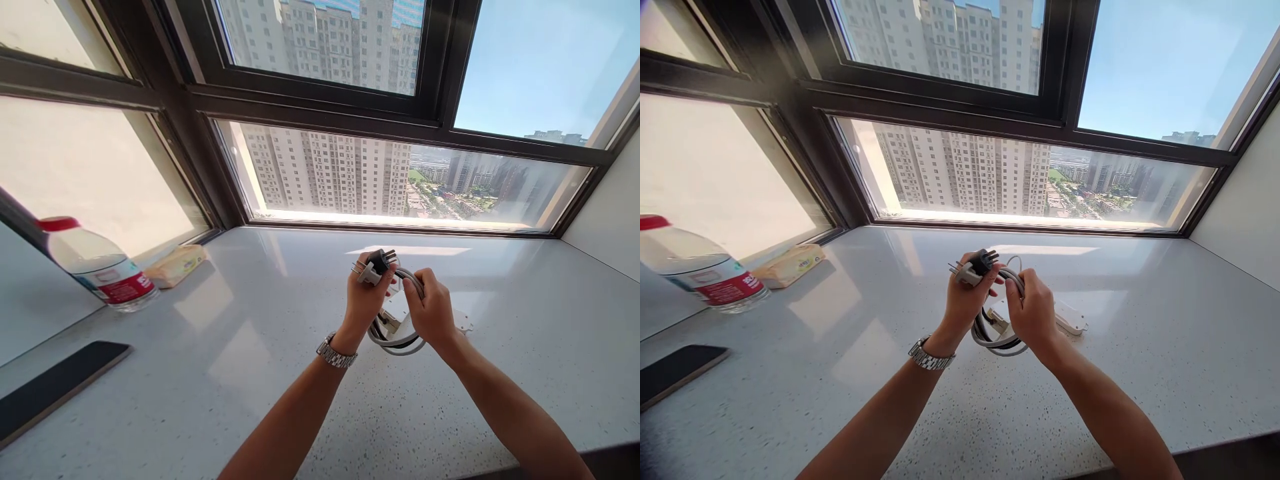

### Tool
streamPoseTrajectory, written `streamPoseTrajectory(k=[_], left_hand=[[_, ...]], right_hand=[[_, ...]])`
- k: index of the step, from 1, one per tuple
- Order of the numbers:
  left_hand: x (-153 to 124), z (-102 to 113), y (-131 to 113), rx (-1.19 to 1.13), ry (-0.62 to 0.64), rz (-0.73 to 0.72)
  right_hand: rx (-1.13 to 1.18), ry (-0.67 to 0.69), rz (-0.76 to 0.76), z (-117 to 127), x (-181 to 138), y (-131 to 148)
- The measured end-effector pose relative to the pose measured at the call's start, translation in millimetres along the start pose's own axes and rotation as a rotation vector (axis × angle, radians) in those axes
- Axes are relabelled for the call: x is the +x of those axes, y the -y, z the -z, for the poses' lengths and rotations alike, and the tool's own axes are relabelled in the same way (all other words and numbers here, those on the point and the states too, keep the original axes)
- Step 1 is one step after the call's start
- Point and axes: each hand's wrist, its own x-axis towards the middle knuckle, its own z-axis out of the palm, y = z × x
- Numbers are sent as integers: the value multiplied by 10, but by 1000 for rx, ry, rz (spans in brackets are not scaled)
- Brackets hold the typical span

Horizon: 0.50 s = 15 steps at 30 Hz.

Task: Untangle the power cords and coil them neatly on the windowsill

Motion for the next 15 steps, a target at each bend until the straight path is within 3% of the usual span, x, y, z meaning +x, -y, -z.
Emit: streamPoseTrajectory(k=[4,7,11,15], left_hand=[[32,74,-46,-73,87,219],[68,202,-81,-103,354,317],[122,369,-157,-126,692,257],[159,433,-244,-101,860,107]], right_hand=[[-114,-3,133,-16,-4,8],[-95,17,191,40,9,-14],[13,51,202,162,33,-1],[190,159,97,228,63,32]])
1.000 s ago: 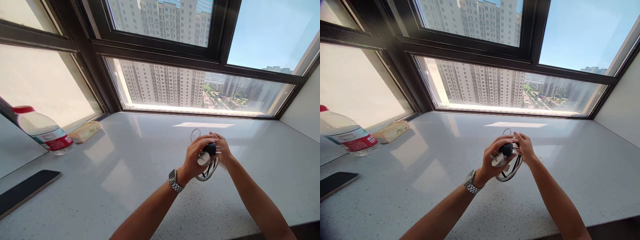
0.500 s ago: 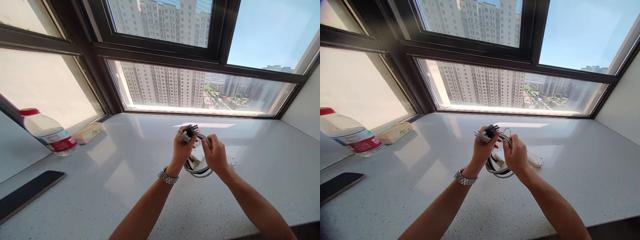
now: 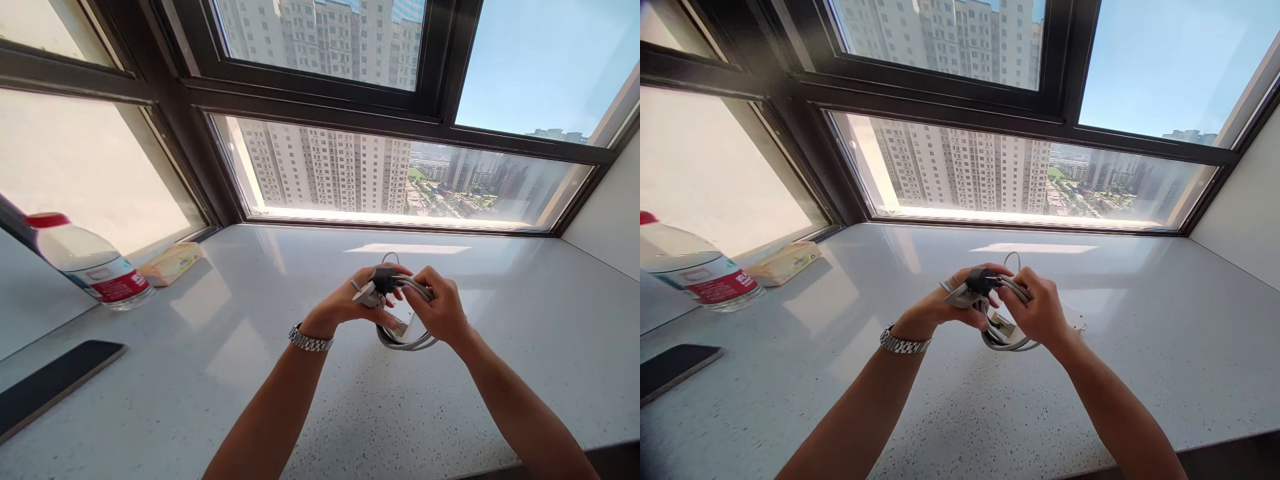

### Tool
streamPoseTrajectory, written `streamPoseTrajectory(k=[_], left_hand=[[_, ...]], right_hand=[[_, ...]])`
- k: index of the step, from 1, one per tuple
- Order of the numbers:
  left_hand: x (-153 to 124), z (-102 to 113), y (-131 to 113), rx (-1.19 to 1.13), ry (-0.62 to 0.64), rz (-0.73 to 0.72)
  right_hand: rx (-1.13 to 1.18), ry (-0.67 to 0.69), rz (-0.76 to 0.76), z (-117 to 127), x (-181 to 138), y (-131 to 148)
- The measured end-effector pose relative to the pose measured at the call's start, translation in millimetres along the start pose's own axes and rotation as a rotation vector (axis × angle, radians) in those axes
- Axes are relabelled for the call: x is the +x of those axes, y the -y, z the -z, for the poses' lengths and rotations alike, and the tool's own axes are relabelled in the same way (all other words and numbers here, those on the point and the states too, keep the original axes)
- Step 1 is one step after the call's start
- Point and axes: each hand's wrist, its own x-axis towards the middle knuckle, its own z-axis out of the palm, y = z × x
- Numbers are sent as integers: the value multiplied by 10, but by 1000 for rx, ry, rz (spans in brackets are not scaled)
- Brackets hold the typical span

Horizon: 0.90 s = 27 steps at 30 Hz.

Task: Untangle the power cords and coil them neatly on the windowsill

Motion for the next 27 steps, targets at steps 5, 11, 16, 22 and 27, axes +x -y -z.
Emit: streamPoseTrajectory(k=[5,11,16,22,27], left_hand=[[28,-42,8,15,40,-52],[139,-270,76,-150,-347,-79],[236,-403,134,-221,-692,-52],[281,-419,180,-198,-926,40],[252,-307,252,-175,-926,144]], right_hand=[[159,78,-137,-4,18,-36],[45,-30,-115,-15,29,-79],[-153,-109,4,-64,-10,-48],[-449,-99,272,-313,-178,76],[-478,-28,272,-451,-247,95]])
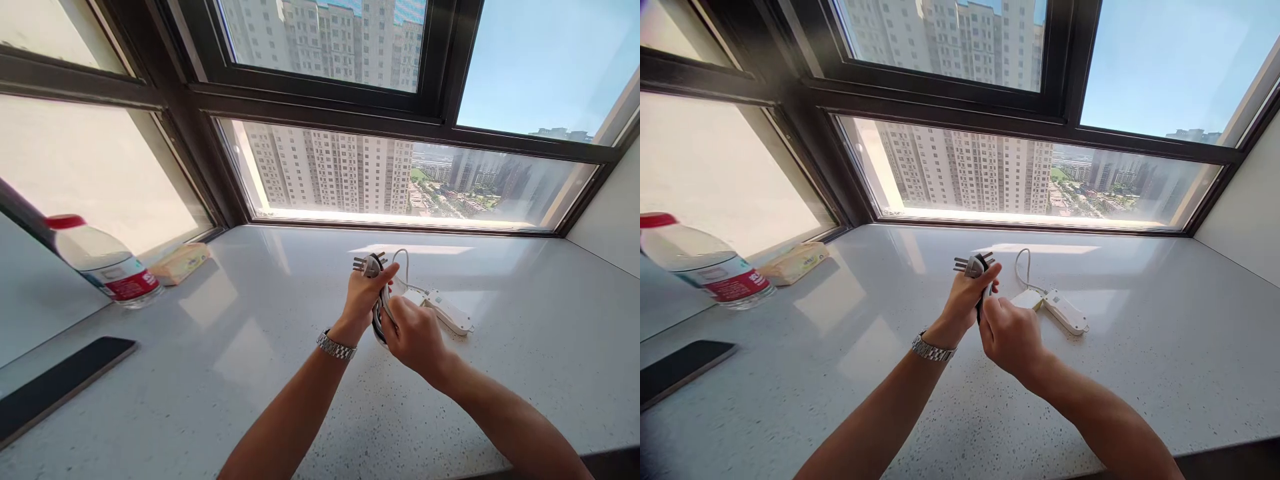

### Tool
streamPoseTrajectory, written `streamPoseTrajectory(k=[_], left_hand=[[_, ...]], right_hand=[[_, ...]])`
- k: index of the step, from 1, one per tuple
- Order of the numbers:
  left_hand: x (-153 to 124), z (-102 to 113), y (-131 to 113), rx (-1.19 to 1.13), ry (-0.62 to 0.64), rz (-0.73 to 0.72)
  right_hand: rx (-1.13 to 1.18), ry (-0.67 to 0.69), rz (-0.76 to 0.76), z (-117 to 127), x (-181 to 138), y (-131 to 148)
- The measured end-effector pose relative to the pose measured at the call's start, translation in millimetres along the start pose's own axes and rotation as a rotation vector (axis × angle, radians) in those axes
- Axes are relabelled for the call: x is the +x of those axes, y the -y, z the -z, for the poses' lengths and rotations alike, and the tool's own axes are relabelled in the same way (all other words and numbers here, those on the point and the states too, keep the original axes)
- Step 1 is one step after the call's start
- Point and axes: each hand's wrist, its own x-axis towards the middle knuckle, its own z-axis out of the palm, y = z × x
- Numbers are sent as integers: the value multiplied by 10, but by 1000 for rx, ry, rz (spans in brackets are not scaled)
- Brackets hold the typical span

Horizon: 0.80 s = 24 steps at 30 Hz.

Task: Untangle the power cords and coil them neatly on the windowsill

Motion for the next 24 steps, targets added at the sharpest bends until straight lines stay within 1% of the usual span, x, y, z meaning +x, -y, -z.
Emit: streamPoseTrajectory(k=[3,6,8,11,13,14,16,19,21,24], left_hand=[[44,69,12,1,70,-44],[69,125,-1,-55,218,-74],[90,180,-8,-85,346,-32],[145,311,18,-68,529,73],[197,413,67,-35,609,143],[225,459,101,-15,624,178],[285,529,186,39,583,234],[377,578,341,153,410,265],[433,599,452,211,322,264],[488,654,606,268,270,276]], right_hand=[[132,45,-141,6,44,-65],[283,45,-317,36,104,-164],[356,32,-385,34,122,-224],[421,34,-423,-46,81,-280],[445,34,-442,-162,8,-299],[449,36,-454,-235,-36,-308],[422,61,-475,-392,-121,-337],[283,138,-488,-598,-203,-422],[161,179,-458,-686,-223,-492],[9,238,-376,-742,-234,-571]])
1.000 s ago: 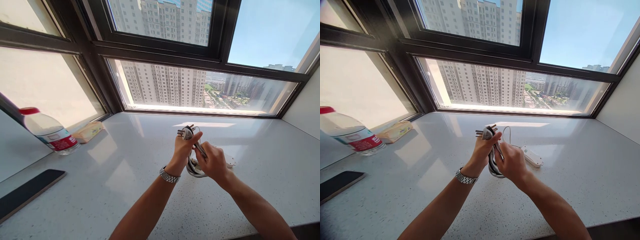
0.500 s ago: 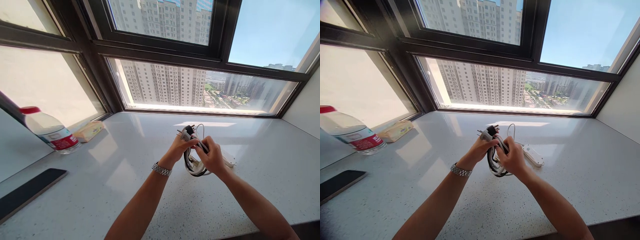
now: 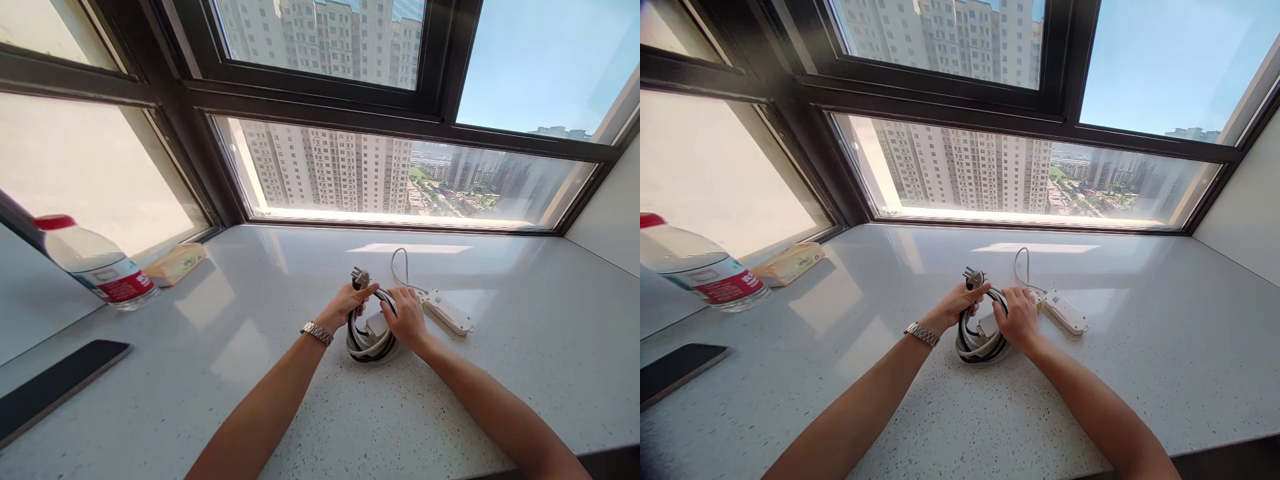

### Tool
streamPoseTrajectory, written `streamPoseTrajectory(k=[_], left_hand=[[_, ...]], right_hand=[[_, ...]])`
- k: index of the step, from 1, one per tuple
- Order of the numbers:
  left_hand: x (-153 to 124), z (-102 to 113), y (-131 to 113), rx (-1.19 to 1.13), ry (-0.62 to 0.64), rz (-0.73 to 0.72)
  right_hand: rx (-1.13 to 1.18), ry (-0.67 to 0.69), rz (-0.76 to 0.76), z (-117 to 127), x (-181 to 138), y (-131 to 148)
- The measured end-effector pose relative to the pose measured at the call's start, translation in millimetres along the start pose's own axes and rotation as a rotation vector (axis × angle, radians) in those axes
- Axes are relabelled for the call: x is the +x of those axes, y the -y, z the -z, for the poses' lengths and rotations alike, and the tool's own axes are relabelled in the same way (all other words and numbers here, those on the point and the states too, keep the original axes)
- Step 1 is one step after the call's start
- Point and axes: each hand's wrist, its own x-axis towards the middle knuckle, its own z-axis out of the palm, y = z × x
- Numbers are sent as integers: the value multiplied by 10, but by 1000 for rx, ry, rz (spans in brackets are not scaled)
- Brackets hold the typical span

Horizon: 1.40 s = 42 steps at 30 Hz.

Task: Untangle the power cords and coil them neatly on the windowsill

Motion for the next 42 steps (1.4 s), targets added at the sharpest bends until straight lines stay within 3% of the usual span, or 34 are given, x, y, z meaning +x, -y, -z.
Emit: streamPoseTrajectory(k=[5,10,11,13,15,16,18,20,23,26,30,33,42], left_hand=[[15,127,130,55,40,64],[-25,378,-6,96,120,114],[-51,413,-49,121,80,102],[-148,404,-118,252,-130,-34],[-309,255,-134,496,-380,-326],[-404,131,-114,639,-419,-487],[-582,-166,-16,881,-161,-740],[-690,-440,130,1105,59,-856],[-671,-630,324,1329,29,-829],[-517,-548,391,1413,20,-776],[-344,-316,339,1392,125,-856],[-328,-254,277,1359,150,-879],[-432,-545,281,1341,59,-763]], right_hand=[[-116,63,20,22,-5,-48],[-124,80,-15,22,-11,-85],[-126,73,-19,9,-11,-89],[-134,65,-23,-29,-5,-90],[-143,64,-33,-69,9,-82],[-146,68,-42,-84,20,-78],[-146,91,-54,-87,49,-83],[-151,114,-51,-29,76,-130],[-232,70,-84,207,82,-327],[-380,51,-250,563,25,-653],[-351,395,-549,896,-74,-997],[-251,492,-518,878,-112,-982],[-266,424,-342,522,-166,-540]])
